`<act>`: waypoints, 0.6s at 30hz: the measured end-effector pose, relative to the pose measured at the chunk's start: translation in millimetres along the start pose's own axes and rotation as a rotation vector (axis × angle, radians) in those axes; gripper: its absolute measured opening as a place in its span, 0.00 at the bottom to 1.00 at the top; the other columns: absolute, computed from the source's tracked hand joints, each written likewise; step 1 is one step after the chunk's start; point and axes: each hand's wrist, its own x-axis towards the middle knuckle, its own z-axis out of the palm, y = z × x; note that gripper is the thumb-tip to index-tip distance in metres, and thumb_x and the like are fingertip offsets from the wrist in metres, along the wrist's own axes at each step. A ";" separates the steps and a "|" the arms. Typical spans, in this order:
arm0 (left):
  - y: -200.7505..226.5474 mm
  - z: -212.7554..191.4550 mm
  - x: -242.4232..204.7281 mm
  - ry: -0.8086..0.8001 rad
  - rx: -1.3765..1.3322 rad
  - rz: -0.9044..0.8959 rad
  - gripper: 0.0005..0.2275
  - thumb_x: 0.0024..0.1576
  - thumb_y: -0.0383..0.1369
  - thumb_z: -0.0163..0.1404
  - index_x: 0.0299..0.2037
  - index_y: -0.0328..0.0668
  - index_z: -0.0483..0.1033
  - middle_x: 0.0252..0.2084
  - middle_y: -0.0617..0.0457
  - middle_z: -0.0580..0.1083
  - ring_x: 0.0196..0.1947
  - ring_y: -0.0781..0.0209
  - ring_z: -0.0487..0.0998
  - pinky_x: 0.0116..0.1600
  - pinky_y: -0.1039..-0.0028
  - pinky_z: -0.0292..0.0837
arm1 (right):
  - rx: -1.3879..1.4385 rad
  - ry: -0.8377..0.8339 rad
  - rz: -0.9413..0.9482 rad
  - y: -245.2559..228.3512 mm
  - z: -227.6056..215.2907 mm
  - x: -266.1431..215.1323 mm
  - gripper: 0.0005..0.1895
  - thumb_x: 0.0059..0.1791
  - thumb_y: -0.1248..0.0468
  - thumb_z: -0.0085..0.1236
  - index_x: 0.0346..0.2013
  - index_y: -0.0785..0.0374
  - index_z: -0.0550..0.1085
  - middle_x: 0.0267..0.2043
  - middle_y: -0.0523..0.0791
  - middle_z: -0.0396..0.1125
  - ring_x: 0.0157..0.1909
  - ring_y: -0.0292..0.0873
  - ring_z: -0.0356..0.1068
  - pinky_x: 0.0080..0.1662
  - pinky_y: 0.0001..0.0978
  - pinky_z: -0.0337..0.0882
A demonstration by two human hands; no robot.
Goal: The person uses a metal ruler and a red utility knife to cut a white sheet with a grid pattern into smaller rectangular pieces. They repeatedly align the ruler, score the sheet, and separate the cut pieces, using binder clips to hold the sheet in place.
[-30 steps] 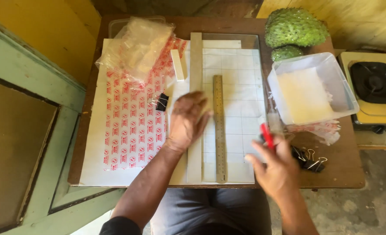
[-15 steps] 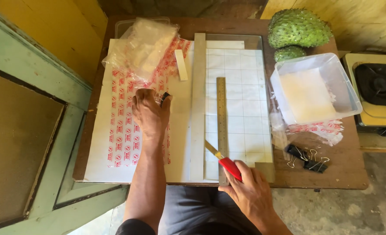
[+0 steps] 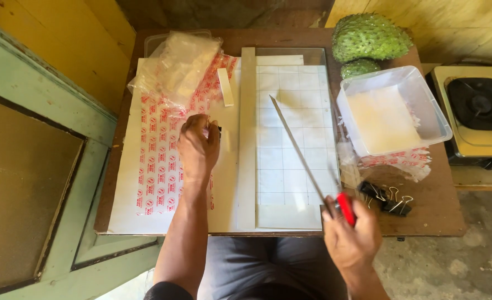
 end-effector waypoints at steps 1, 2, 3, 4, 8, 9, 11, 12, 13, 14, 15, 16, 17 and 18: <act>12.0 -6.3 -0.9 -0.019 -0.020 0.012 0.06 0.59 0.28 0.52 0.29 0.40 0.72 0.31 0.49 0.77 0.27 0.53 0.76 0.28 0.61 0.69 | 0.065 0.024 0.034 9.8 1.7 1.2 0.09 0.53 0.64 0.60 0.37 0.69 0.79 0.45 0.58 0.68 0.33 0.43 0.66 0.33 0.34 0.73; 24.0 -12.4 -1.7 -0.038 -0.039 0.023 0.06 0.59 0.29 0.52 0.31 0.39 0.77 0.32 0.48 0.79 0.27 0.54 0.78 0.30 0.62 0.71 | 0.130 0.048 0.067 19.7 3.6 2.4 0.08 0.51 0.69 0.60 0.33 0.75 0.77 0.47 0.63 0.66 0.32 0.42 0.65 0.30 0.32 0.72; 35.5 -14.9 -5.4 -0.040 -0.039 0.026 0.06 0.59 0.29 0.52 0.31 0.39 0.77 0.32 0.48 0.79 0.27 0.54 0.78 0.30 0.62 0.71 | 0.129 0.050 0.070 24.8 2.9 6.2 0.08 0.51 0.69 0.60 0.33 0.75 0.77 0.47 0.63 0.66 0.32 0.42 0.65 0.30 0.32 0.72; 46.7 -17.3 -9.0 -0.113 -0.089 0.005 0.06 0.59 0.28 0.50 0.31 0.43 0.79 0.30 0.53 0.80 0.28 0.57 0.80 0.31 0.63 0.72 | 0.097 0.059 0.089 29.9 2.4 9.8 0.09 0.53 0.70 0.59 0.32 0.75 0.77 0.47 0.63 0.65 0.32 0.43 0.64 0.32 0.35 0.72; 89.6 -22.8 -31.6 -0.287 -0.241 0.060 0.05 0.54 0.30 0.51 0.29 0.51 0.79 0.32 0.60 0.81 0.30 0.60 0.81 0.33 0.66 0.71 | 0.071 0.114 0.121 54.2 11.4 16.4 0.16 0.59 0.65 0.54 0.30 0.73 0.76 0.47 0.59 0.63 0.33 0.42 0.59 0.32 0.34 0.68; 98.5 -22.1 -36.0 -0.288 -0.240 0.061 0.05 0.54 0.30 0.51 0.29 0.51 0.79 0.32 0.60 0.81 0.30 0.60 0.81 0.33 0.66 0.71 | 0.070 0.114 0.122 58.9 11.4 19.2 0.16 0.59 0.65 0.54 0.30 0.73 0.76 0.47 0.59 0.63 0.33 0.42 0.59 0.32 0.34 0.68; 115.7 -21.4 -45.4 -0.418 -0.391 0.177 0.02 0.55 0.27 0.55 0.32 0.46 0.78 0.33 0.55 0.80 0.35 0.54 0.79 0.41 0.65 0.72 | 0.054 0.122 0.134 67.5 11.5 24.2 0.20 0.60 0.65 0.52 0.27 0.74 0.74 0.46 0.60 0.64 0.37 0.46 0.64 0.35 0.37 0.72; 126.9 -24.4 -46.3 -0.420 -0.390 0.177 0.02 0.55 0.27 0.55 0.32 0.46 0.78 0.33 0.55 0.80 0.35 0.54 0.79 0.41 0.65 0.72 | 0.054 0.121 0.136 61.9 5.1 33.4 0.20 0.60 0.65 0.52 0.27 0.74 0.74 0.46 0.60 0.64 0.37 0.46 0.64 0.35 0.37 0.72; 138.5 -26.9 -46.7 -0.470 -0.416 0.191 0.04 0.59 0.31 0.52 0.33 0.44 0.78 0.34 0.53 0.80 0.34 0.53 0.79 0.40 0.63 0.73 | 0.037 0.116 0.140 57.0 -1.2 43.0 0.18 0.59 0.67 0.53 0.29 0.76 0.77 0.48 0.63 0.66 0.41 0.51 0.67 0.38 0.40 0.72; 150.1 -29.3 -47.2 -0.519 -0.442 0.205 0.08 0.62 0.35 0.50 0.34 0.41 0.77 0.34 0.51 0.80 0.33 0.51 0.80 0.40 0.62 0.73 | 0.019 0.111 0.143 52.1 -7.5 52.6 0.16 0.59 0.69 0.54 0.31 0.77 0.81 0.49 0.65 0.68 0.46 0.56 0.71 0.41 0.43 0.72; 155.8 -29.3 -44.4 -0.521 -0.442 0.206 0.08 0.62 0.35 0.50 0.34 0.41 0.77 0.34 0.51 0.80 0.33 0.51 0.80 0.40 0.62 0.73 | 0.017 0.111 0.145 53.0 -8.3 54.0 0.16 0.59 0.69 0.54 0.31 0.77 0.81 0.49 0.65 0.68 0.46 0.56 0.71 0.41 0.43 0.72; 161.4 -29.4 -41.6 -0.517 -0.598 0.239 0.08 0.63 0.34 0.50 0.32 0.42 0.75 0.37 0.51 0.79 0.35 0.55 0.79 0.40 0.66 0.73 | 0.035 0.115 0.151 53.9 -9.1 55.4 0.15 0.59 0.70 0.54 0.33 0.78 0.81 0.49 0.66 0.68 0.46 0.57 0.71 0.42 0.43 0.72; 167.1 -28.8 -37.8 -0.509 -0.755 0.274 0.09 0.64 0.33 0.50 0.31 0.43 0.72 0.39 0.51 0.79 0.36 0.58 0.79 0.41 0.69 0.74 | 0.052 0.121 0.157 55.3 -9.2 57.5 0.14 0.59 0.70 0.55 0.35 0.78 0.82 0.50 0.67 0.68 0.46 0.57 0.71 0.42 0.43 0.72; 174.4 -33.1 -31.0 -0.511 -0.757 0.277 0.09 0.64 0.33 0.50 0.31 0.43 0.72 0.39 0.51 0.79 0.36 0.58 0.79 0.41 0.69 0.74 | 0.049 0.123 0.158 56.2 -9.3 59.5 0.14 0.59 0.70 0.55 0.35 0.78 0.82 0.50 0.67 0.68 0.46 0.57 0.71 0.42 0.43 0.72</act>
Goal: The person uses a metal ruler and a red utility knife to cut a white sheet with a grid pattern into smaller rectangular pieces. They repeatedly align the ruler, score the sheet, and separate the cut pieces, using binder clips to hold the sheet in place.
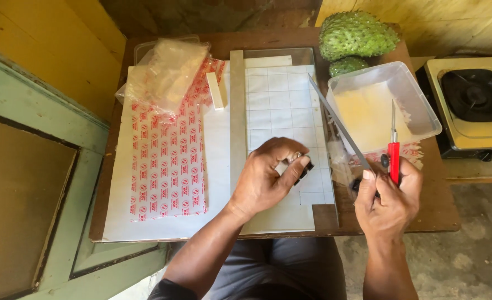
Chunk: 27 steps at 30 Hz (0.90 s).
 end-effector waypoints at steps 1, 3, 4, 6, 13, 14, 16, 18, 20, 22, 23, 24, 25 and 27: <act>8.0 -1.9 6.1 0.042 -0.038 0.084 0.08 0.65 0.33 0.50 0.33 0.42 0.73 0.41 0.49 0.79 0.41 0.55 0.80 0.47 0.66 0.75 | 0.000 0.000 -0.002 0.1 -0.5 1.2 0.14 0.59 0.71 0.54 0.35 0.78 0.82 0.49 0.66 0.68 0.47 0.58 0.71 0.43 0.44 0.72; 19.0 -4.2 15.7 0.082 -0.079 0.164 0.08 0.65 0.33 0.50 0.35 0.40 0.74 0.42 0.46 0.79 0.45 0.51 0.82 0.53 0.63 0.75 | -0.001 -0.003 -0.002 1.0 -0.9 1.7 0.14 0.59 0.71 0.53 0.35 0.78 0.81 0.49 0.66 0.68 0.48 0.58 0.72 0.44 0.44 0.72; 22.5 -4.9 19.2 0.158 -0.134 0.163 0.07 0.65 0.33 0.50 0.35 0.43 0.74 0.45 0.47 0.79 0.48 0.54 0.81 0.56 0.64 0.76 | 0.004 -0.003 0.011 1.6 -1.0 1.2 0.14 0.59 0.71 0.53 0.37 0.79 0.82 0.49 0.66 0.67 0.48 0.59 0.71 0.45 0.45 0.72; 22.4 -5.1 26.2 0.236 -0.186 0.167 0.06 0.66 0.33 0.50 0.36 0.46 0.75 0.48 0.48 0.79 0.51 0.56 0.81 0.58 0.65 0.76 | 0.012 0.003 0.021 3.4 1.0 1.9 0.14 0.60 0.70 0.53 0.38 0.79 0.82 0.50 0.66 0.67 0.48 0.59 0.71 0.45 0.46 0.72; -57.3 0.8 21.7 0.571 -0.273 -0.027 0.06 0.65 0.34 0.50 0.35 0.48 0.70 0.49 0.48 0.77 0.44 0.60 0.80 0.46 0.72 0.75 | 0.037 0.008 0.019 4.6 0.0 2.3 0.13 0.59 0.72 0.54 0.35 0.80 0.81 0.49 0.66 0.67 0.48 0.59 0.70 0.43 0.44 0.72; -75.0 2.0 18.1 0.604 -0.247 -0.117 0.08 0.64 0.36 0.51 0.34 0.45 0.71 0.47 0.48 0.76 0.34 0.60 0.82 0.32 0.75 0.79 | 0.047 0.008 0.014 4.1 0.4 2.7 0.14 0.59 0.71 0.54 0.36 0.80 0.81 0.49 0.66 0.66 0.48 0.58 0.70 0.42 0.43 0.72; -107.7 -0.4 5.2 0.604 -0.062 -0.150 0.08 0.64 0.37 0.50 0.36 0.43 0.74 0.47 0.49 0.77 0.37 0.60 0.81 0.38 0.74 0.77 | 0.041 0.002 0.004 2.6 -0.3 1.1 0.14 0.59 0.71 0.54 0.34 0.80 0.80 0.49 0.67 0.67 0.48 0.59 0.71 0.43 0.44 0.72; -129.1 -3.2 -1.6 0.601 0.121 -0.180 0.10 0.63 0.38 0.49 0.37 0.41 0.77 0.47 0.49 0.79 0.41 0.60 0.80 0.45 0.72 0.76 | 0.034 0.000 -0.007 1.2 0.9 -0.2 0.14 0.58 0.71 0.54 0.33 0.79 0.79 0.48 0.68 0.68 0.48 0.60 0.71 0.44 0.45 0.72; -138.7 -5.1 -6.5 0.583 0.266 -0.198 0.07 0.63 0.34 0.50 0.35 0.41 0.75 0.47 0.47 0.78 0.38 0.56 0.80 0.44 0.67 0.75 | 0.019 -0.015 0.003 -0.9 1.7 -4.2 0.13 0.58 0.70 0.55 0.36 0.78 0.82 0.48 0.66 0.68 0.46 0.55 0.71 0.41 0.41 0.72; -144.3 -6.5 -5.2 0.585 0.304 -0.175 0.07 0.62 0.32 0.51 0.34 0.39 0.74 0.47 0.46 0.78 0.39 0.53 0.81 0.44 0.65 0.76 | 0.045 -0.031 0.008 13.4 11.8 -24.9 0.13 0.58 0.69 0.55 0.35 0.78 0.80 0.48 0.63 0.66 0.41 0.50 0.67 0.37 0.37 0.72; -147.3 -7.4 -4.1 0.583 0.344 -0.149 0.06 0.61 0.31 0.52 0.33 0.38 0.73 0.46 0.45 0.79 0.40 0.50 0.81 0.43 0.62 0.76 | 0.070 -0.043 0.014 20.7 17.1 -35.0 0.13 0.57 0.68 0.56 0.33 0.78 0.78 0.49 0.61 0.64 0.36 0.44 0.64 0.34 0.34 0.71; -152.5 -5.9 -5.0 0.587 0.343 -0.150 0.06 0.61 0.31 0.52 0.33 0.38 0.73 0.46 0.45 0.79 0.40 0.50 0.81 0.43 0.62 0.76 | 0.071 -0.045 0.011 14.7 14.6 -35.7 0.13 0.57 0.68 0.56 0.33 0.78 0.78 0.49 0.61 0.64 0.36 0.44 0.64 0.34 0.34 0.71; -157.6 -4.9 -5.4 0.590 0.415 -0.164 0.09 0.59 0.30 0.54 0.29 0.40 0.69 0.45 0.47 0.79 0.39 0.49 0.80 0.44 0.59 0.73 | 0.077 -0.060 0.004 8.8 12.7 -36.1 0.09 0.57 0.69 0.57 0.38 0.75 0.79 0.50 0.61 0.65 0.37 0.45 0.66 0.35 0.34 0.72; -167.6 -4.3 -6.6 0.596 0.486 -0.178 0.13 0.57 0.29 0.56 0.24 0.41 0.65 0.44 0.49 0.80 0.39 0.48 0.79 0.44 0.57 0.70 | 0.084 -0.076 -0.005 7.5 14.6 -50.0 0.07 0.56 0.69 0.58 0.42 0.72 0.81 0.51 0.61 0.65 0.39 0.46 0.68 0.36 0.34 0.73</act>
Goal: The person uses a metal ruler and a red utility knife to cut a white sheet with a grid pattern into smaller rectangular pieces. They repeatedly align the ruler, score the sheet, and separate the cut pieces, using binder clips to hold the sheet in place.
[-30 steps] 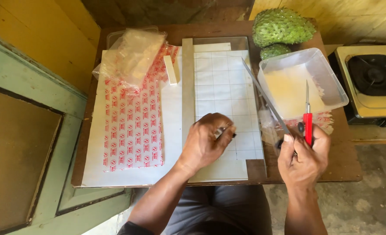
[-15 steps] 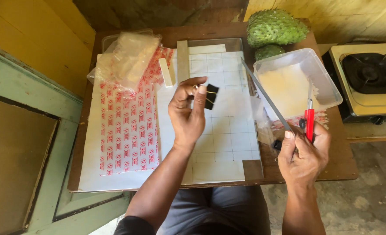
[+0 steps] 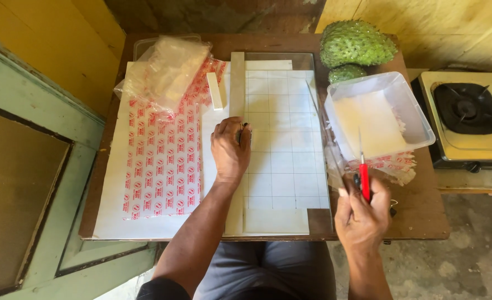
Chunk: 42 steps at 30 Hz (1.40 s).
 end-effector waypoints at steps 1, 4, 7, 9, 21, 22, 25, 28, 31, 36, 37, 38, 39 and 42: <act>-4.8 1.8 -0.5 -0.032 0.067 0.011 0.09 0.57 0.31 0.57 0.28 0.42 0.70 0.45 0.51 0.80 0.40 0.47 0.78 0.45 0.56 0.70 | -0.050 -0.025 0.025 5.1 4.7 -13.3 0.08 0.56 0.67 0.59 0.47 0.69 0.80 0.51 0.59 0.65 0.36 0.43 0.65 0.34 0.32 0.73; -12.5 6.0 -0.8 -0.076 0.136 -0.007 0.07 0.58 0.35 0.56 0.38 0.40 0.77 0.46 0.51 0.81 0.43 0.46 0.77 0.47 0.55 0.69 | -0.096 -0.060 0.024 -2.7 7.3 -27.2 0.13 0.54 0.63 0.62 0.52 0.65 0.80 0.50 0.57 0.66 0.34 0.40 0.64 0.32 0.31 0.73; -11.9 5.0 -0.6 -0.095 0.128 -0.045 0.09 0.60 0.35 0.54 0.43 0.37 0.79 0.44 0.48 0.81 0.44 0.44 0.77 0.46 0.54 0.72 | -0.076 -0.088 -0.015 -27.0 1.0 -23.6 0.17 0.51 0.63 0.67 0.54 0.62 0.79 0.52 0.58 0.69 0.41 0.47 0.70 0.41 0.34 0.76; -11.2 4.1 -0.1 -0.102 0.116 -0.055 0.09 0.60 0.34 0.53 0.43 0.37 0.78 0.42 0.47 0.80 0.43 0.44 0.76 0.44 0.54 0.74 | -0.063 -0.108 -0.031 -38.4 -0.4 -22.9 0.20 0.49 0.65 0.70 0.55 0.61 0.78 0.54 0.59 0.69 0.48 0.52 0.74 0.48 0.38 0.78; -10.6 -6.4 -2.1 -0.083 0.096 -0.035 0.09 0.62 0.33 0.51 0.43 0.34 0.77 0.39 0.44 0.79 0.41 0.42 0.77 0.43 0.54 0.73 | 0.024 -0.141 -0.056 -46.4 4.8 -42.7 0.18 0.48 0.66 0.70 0.53 0.61 0.78 0.53 0.57 0.70 0.52 0.52 0.76 0.55 0.37 0.78; -10.1 -6.9 -1.7 -0.070 0.100 -0.031 0.08 0.62 0.33 0.51 0.42 0.34 0.77 0.38 0.44 0.79 0.40 0.42 0.77 0.43 0.54 0.73 | 0.033 -0.155 -0.043 -47.5 4.6 -42.4 0.19 0.48 0.67 0.71 0.53 0.60 0.78 0.54 0.56 0.70 0.51 0.50 0.75 0.54 0.35 0.77; -9.3 -7.9 -1.9 -0.067 0.110 -0.041 0.08 0.62 0.33 0.51 0.42 0.35 0.77 0.38 0.44 0.79 0.40 0.42 0.77 0.42 0.55 0.73 | 0.039 -0.181 -0.030 -50.0 4.2 -44.4 0.19 0.47 0.67 0.71 0.53 0.59 0.78 0.54 0.54 0.70 0.49 0.47 0.74 0.52 0.34 0.76; -12.2 -7.2 -1.8 -0.075 0.125 -0.043 0.09 0.63 0.34 0.50 0.43 0.35 0.77 0.38 0.44 0.79 0.40 0.43 0.78 0.42 0.55 0.74 | 0.052 -0.196 -0.041 -52.0 4.7 -43.7 0.18 0.48 0.67 0.69 0.53 0.59 0.78 0.52 0.53 0.70 0.47 0.47 0.73 0.50 0.35 0.75; -13.5 -6.0 -2.0 -0.076 0.135 -0.039 0.09 0.64 0.34 0.50 0.43 0.36 0.77 0.38 0.44 0.80 0.40 0.43 0.78 0.41 0.55 0.74 | 0.055 -0.211 -0.043 -53.1 3.6 -45.7 0.17 0.49 0.68 0.66 0.53 0.59 0.78 0.52 0.53 0.70 0.46 0.46 0.72 0.49 0.35 0.74; -15.0 -5.8 -3.1 -0.076 0.137 -0.053 0.07 0.63 0.34 0.51 0.41 0.38 0.77 0.36 0.46 0.80 0.40 0.44 0.78 0.40 0.55 0.74 | 0.002 -0.245 -0.045 -50.9 3.8 -55.7 0.22 0.46 0.67 0.72 0.55 0.54 0.78 0.52 0.49 0.71 0.43 0.43 0.70 0.46 0.35 0.73; -15.1 -5.9 -3.1 -0.070 0.140 -0.054 0.08 0.64 0.35 0.51 0.41 0.39 0.76 0.35 0.46 0.79 0.39 0.44 0.77 0.40 0.55 0.73 | -0.010 -0.246 -0.041 -51.2 3.3 -57.3 0.22 0.46 0.66 0.72 0.54 0.53 0.79 0.52 0.48 0.71 0.42 0.42 0.70 0.46 0.34 0.73; -15.2 -5.6 -2.5 -0.063 0.141 -0.054 0.09 0.64 0.37 0.50 0.41 0.40 0.76 0.33 0.45 0.79 0.38 0.44 0.77 0.39 0.55 0.73 | -0.022 -0.246 -0.038 -51.3 3.2 -58.5 0.22 0.46 0.65 0.73 0.54 0.53 0.79 0.53 0.47 0.71 0.42 0.42 0.70 0.46 0.33 0.73; -15.8 -5.4 -1.9 -0.064 0.141 -0.055 0.09 0.64 0.37 0.50 0.41 0.40 0.76 0.33 0.45 0.79 0.38 0.44 0.77 0.39 0.55 0.73 | -0.023 -0.247 -0.038 -50.1 4.1 -60.7 0.22 0.46 0.65 0.73 0.54 0.53 0.79 0.53 0.47 0.71 0.42 0.42 0.70 0.46 0.33 0.73; -16.6 -5.4 -2.1 -0.061 0.156 -0.054 0.08 0.64 0.36 0.50 0.41 0.40 0.76 0.34 0.46 0.78 0.38 0.45 0.77 0.38 0.55 0.73 | -0.042 -0.246 -0.051 -47.3 5.0 -67.2 0.25 0.43 0.66 0.76 0.54 0.50 0.79 0.53 0.46 0.71 0.41 0.44 0.69 0.46 0.35 0.72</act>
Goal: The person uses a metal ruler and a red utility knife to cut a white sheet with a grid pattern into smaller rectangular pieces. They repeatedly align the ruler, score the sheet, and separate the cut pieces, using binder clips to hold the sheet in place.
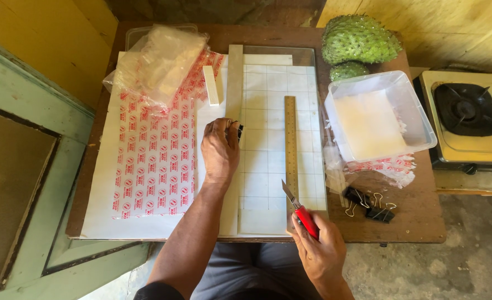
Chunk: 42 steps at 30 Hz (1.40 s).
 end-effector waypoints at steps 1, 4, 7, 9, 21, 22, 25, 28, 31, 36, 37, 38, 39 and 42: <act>0.2 -0.2 0.1 0.003 0.006 0.006 0.08 0.64 0.36 0.50 0.41 0.40 0.76 0.33 0.46 0.78 0.38 0.45 0.77 0.38 0.55 0.73 | -0.018 -0.008 -0.009 0.6 0.2 -0.9 0.26 0.44 0.65 0.76 0.55 0.50 0.78 0.53 0.46 0.71 0.41 0.44 0.69 0.46 0.36 0.72; 1.2 -0.4 -0.1 -0.002 0.020 -0.001 0.09 0.64 0.37 0.51 0.41 0.41 0.76 0.33 0.47 0.78 0.37 0.46 0.77 0.38 0.56 0.73 | -0.032 -0.021 -0.031 1.3 -1.1 0.2 0.25 0.45 0.61 0.75 0.56 0.49 0.77 0.53 0.47 0.70 0.41 0.45 0.69 0.46 0.37 0.72; 2.4 -1.3 -0.9 -0.008 0.028 -0.013 0.09 0.64 0.38 0.50 0.41 0.42 0.76 0.33 0.48 0.79 0.38 0.46 0.77 0.38 0.56 0.73 | -0.030 -0.031 -0.051 0.0 -4.6 5.0 0.26 0.44 0.56 0.75 0.56 0.49 0.77 0.53 0.47 0.70 0.42 0.43 0.70 0.46 0.36 0.73; 2.8 -2.1 -1.1 -0.005 0.027 -0.011 0.09 0.64 0.38 0.50 0.41 0.42 0.76 0.33 0.48 0.78 0.38 0.47 0.76 0.38 0.56 0.73 | -0.031 -0.035 -0.060 0.1 -6.1 6.5 0.28 0.42 0.54 0.77 0.55 0.49 0.77 0.53 0.46 0.70 0.41 0.42 0.70 0.46 0.35 0.73; 0.7 0.1 -2.2 0.001 0.050 0.000 0.08 0.64 0.37 0.50 0.40 0.41 0.76 0.32 0.48 0.78 0.37 0.47 0.77 0.36 0.57 0.73 | 0.116 -0.124 0.087 23.8 -1.9 17.8 0.27 0.45 0.56 0.70 0.59 0.49 0.76 0.56 0.52 0.70 0.47 0.45 0.73 0.44 0.33 0.75; 0.7 0.4 -1.9 0.008 0.047 -0.001 0.08 0.64 0.37 0.51 0.40 0.41 0.76 0.32 0.48 0.78 0.37 0.46 0.77 0.37 0.56 0.73 | 0.150 -0.153 0.154 32.8 5.0 23.7 0.24 0.48 0.62 0.65 0.59 0.50 0.74 0.58 0.55 0.66 0.44 0.46 0.75 0.39 0.32 0.79; 5.3 -6.4 0.2 -0.012 0.075 -0.009 0.09 0.66 0.39 0.50 0.42 0.43 0.77 0.33 0.48 0.79 0.38 0.51 0.80 0.41 0.60 0.77 | 0.142 -0.156 0.216 47.0 15.1 57.6 0.19 0.51 0.69 0.59 0.56 0.54 0.76 0.54 0.57 0.65 0.40 0.52 0.75 0.36 0.37 0.80; 7.0 -9.8 -0.1 -0.039 0.106 -0.031 0.11 0.68 0.41 0.48 0.43 0.44 0.78 0.32 0.49 0.80 0.38 0.55 0.84 0.44 0.64 0.81 | 0.031 -0.146 0.196 59.1 29.0 82.2 0.16 0.50 0.71 0.59 0.53 0.58 0.80 0.49 0.55 0.67 0.39 0.55 0.75 0.38 0.43 0.78; 7.8 -10.5 -1.1 -0.034 0.107 -0.046 0.11 0.68 0.40 0.48 0.45 0.44 0.78 0.34 0.48 0.81 0.40 0.55 0.84 0.46 0.63 0.80 | -0.078 -0.228 0.220 65.8 39.0 95.3 0.17 0.50 0.71 0.58 0.53 0.57 0.80 0.50 0.52 0.66 0.40 0.51 0.75 0.37 0.39 0.80; 6.7 -10.5 0.8 -0.028 0.105 -0.068 0.11 0.68 0.40 0.48 0.49 0.44 0.77 0.38 0.48 0.81 0.44 0.54 0.84 0.50 0.60 0.79 | -0.128 -0.329 0.254 69.4 43.8 101.4 0.18 0.51 0.70 0.58 0.55 0.56 0.80 0.50 0.51 0.64 0.42 0.48 0.75 0.37 0.37 0.82; 9.1 -11.2 1.3 -0.022 0.103 -0.072 0.11 0.68 0.40 0.48 0.49 0.43 0.77 0.39 0.46 0.81 0.44 0.52 0.83 0.51 0.59 0.79 | -0.123 -0.327 0.263 70.4 44.7 100.7 0.19 0.51 0.69 0.58 0.56 0.54 0.80 0.51 0.51 0.65 0.43 0.50 0.76 0.37 0.40 0.82; 11.7 -11.5 0.7 -0.019 0.099 -0.076 0.11 0.68 0.40 0.47 0.50 0.42 0.77 0.40 0.45 0.81 0.45 0.51 0.83 0.52 0.58 0.78 | -0.120 -0.326 0.276 71.4 44.7 98.8 0.20 0.50 0.69 0.58 0.56 0.53 0.80 0.53 0.50 0.65 0.44 0.51 0.76 0.37 0.42 0.82; 15.6 -15.7 0.9 -0.020 0.100 -0.077 0.11 0.68 0.40 0.47 0.50 0.42 0.77 0.40 0.45 0.81 0.45 0.51 0.83 0.52 0.58 0.78 | -0.120 -0.327 0.276 71.0 44.8 99.1 0.20 0.50 0.69 0.58 0.56 0.53 0.80 0.53 0.50 0.65 0.44 0.51 0.76 0.37 0.42 0.82; 27.5 -24.9 1.2 0.005 0.061 -0.063 0.14 0.66 0.43 0.50 0.50 0.39 0.74 0.44 0.40 0.80 0.49 0.45 0.82 0.54 0.52 0.76 | -0.110 -0.364 0.317 69.8 43.8 100.6 0.18 0.52 0.69 0.56 0.56 0.53 0.80 0.51 0.51 0.65 0.44 0.49 0.75 0.39 0.39 0.82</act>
